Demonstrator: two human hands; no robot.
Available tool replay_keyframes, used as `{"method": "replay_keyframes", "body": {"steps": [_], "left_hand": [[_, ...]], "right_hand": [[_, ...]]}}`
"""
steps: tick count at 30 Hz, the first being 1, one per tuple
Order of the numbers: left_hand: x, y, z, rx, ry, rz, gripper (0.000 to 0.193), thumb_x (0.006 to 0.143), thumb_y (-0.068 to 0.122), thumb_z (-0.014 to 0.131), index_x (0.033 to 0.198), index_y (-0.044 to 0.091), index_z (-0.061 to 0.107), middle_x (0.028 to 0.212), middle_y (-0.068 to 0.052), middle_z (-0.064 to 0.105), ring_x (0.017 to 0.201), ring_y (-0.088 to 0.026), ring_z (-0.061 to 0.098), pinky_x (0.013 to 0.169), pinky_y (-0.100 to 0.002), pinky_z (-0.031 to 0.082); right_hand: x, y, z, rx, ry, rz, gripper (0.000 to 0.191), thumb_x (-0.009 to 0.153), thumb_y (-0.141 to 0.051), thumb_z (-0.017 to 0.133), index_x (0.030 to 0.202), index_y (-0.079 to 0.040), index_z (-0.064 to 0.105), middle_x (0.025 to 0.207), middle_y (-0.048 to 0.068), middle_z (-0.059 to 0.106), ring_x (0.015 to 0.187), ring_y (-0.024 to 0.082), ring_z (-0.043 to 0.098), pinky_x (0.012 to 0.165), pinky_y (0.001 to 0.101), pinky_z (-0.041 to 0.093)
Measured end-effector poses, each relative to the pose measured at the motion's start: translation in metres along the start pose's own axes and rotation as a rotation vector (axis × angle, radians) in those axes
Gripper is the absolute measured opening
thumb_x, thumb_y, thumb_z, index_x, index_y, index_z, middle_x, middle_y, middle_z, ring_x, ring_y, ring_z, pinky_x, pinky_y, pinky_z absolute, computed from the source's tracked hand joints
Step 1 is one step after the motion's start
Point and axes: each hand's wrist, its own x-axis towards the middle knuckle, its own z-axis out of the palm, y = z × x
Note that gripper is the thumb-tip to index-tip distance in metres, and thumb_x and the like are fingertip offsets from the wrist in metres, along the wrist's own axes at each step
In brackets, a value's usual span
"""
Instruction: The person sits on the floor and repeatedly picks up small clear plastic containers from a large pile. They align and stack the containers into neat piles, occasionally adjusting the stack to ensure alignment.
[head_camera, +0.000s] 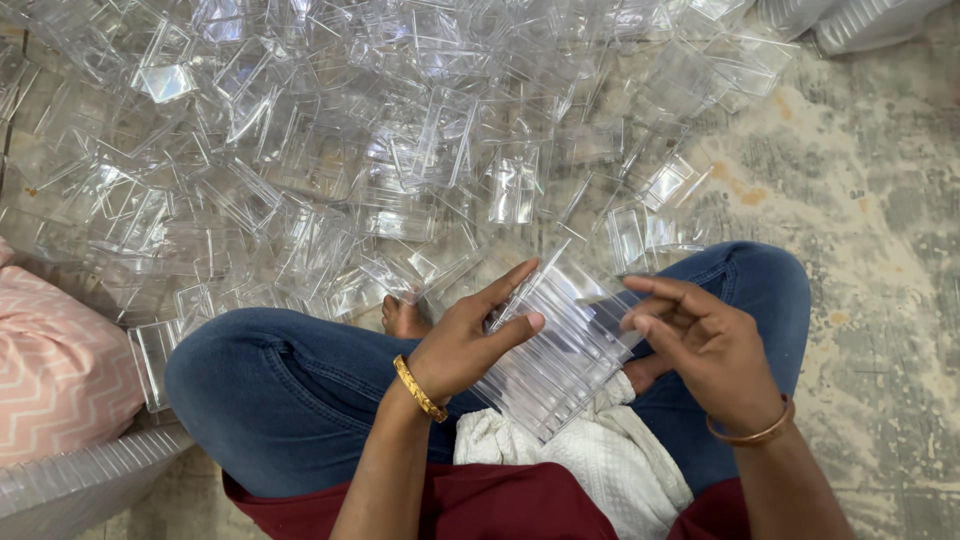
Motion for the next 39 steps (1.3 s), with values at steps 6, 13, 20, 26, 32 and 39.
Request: {"method": "replay_keyframes", "body": {"steps": [6,13,20,26,32,39], "left_hand": [[0.001,0.0,0.0,-0.002,0.014,0.031,0.077,0.091,0.042,0.066,0.155,0.007,0.04,0.156,-0.022,0.048,0.147,-0.032,0.044,0.117,-0.041,0.036],[0.003,0.002,0.002,0.072,0.029,-0.068,0.08,0.089,0.048,0.064,0.155,0.012,0.04,0.152,-0.02,0.051,0.142,-0.033,0.049,0.114,-0.041,0.04],[0.005,-0.001,0.003,0.095,0.039,-0.04,0.081,0.09,0.051,0.064,0.156,0.011,0.04,0.156,-0.02,0.047,0.147,-0.034,0.042,0.117,-0.043,0.035],[0.004,0.003,0.002,0.065,0.061,-0.081,0.077,0.088,0.053,0.061,0.153,0.017,0.044,0.156,-0.016,0.05,0.141,-0.034,0.051,0.113,-0.045,0.043],[0.011,0.01,-0.011,0.108,-0.028,0.158,0.078,0.097,0.05,0.059,0.162,0.021,0.03,0.168,-0.018,0.033,0.149,-0.038,0.039,0.116,-0.052,0.038],[0.047,0.005,-0.083,-0.107,0.246,0.168,0.071,0.095,0.046,0.06,0.157,0.023,0.033,0.162,-0.015,0.032,0.146,-0.038,0.036,0.112,-0.055,0.042]], "right_hand": [[-0.005,-0.007,0.006,-0.083,-0.084,-0.011,0.066,0.081,-0.003,0.075,0.144,0.0,0.052,0.102,0.01,0.069,0.082,0.015,0.07,0.06,0.0251,0.065],[-0.004,-0.008,0.015,-0.177,-0.084,-0.085,0.071,0.08,-0.004,0.076,0.145,0.0,0.049,0.095,0.008,0.066,0.089,0.012,0.069,0.06,0.0243,0.067],[-0.008,-0.015,0.017,-0.283,-0.073,-0.079,0.075,0.078,-0.006,0.078,0.147,-0.004,0.048,0.096,0.004,0.064,0.087,0.009,0.067,0.057,0.0228,0.067],[-0.007,-0.017,0.022,-0.57,-0.04,-0.088,0.094,0.068,-0.016,0.087,0.153,-0.017,0.046,0.093,0.002,0.059,0.051,0.007,0.058,0.044,0.0219,0.053],[-0.006,-0.016,0.023,-0.599,-0.142,-0.079,0.095,0.073,-0.018,0.091,0.156,-0.016,0.045,0.102,0.001,0.064,0.055,0.012,0.063,0.049,0.0221,0.058],[0.065,0.012,-0.013,-0.346,0.302,-0.13,0.042,0.094,-0.013,0.067,0.135,-0.004,0.065,0.123,0.011,0.075,0.11,0.017,0.07,0.094,0.0316,0.055]]}}
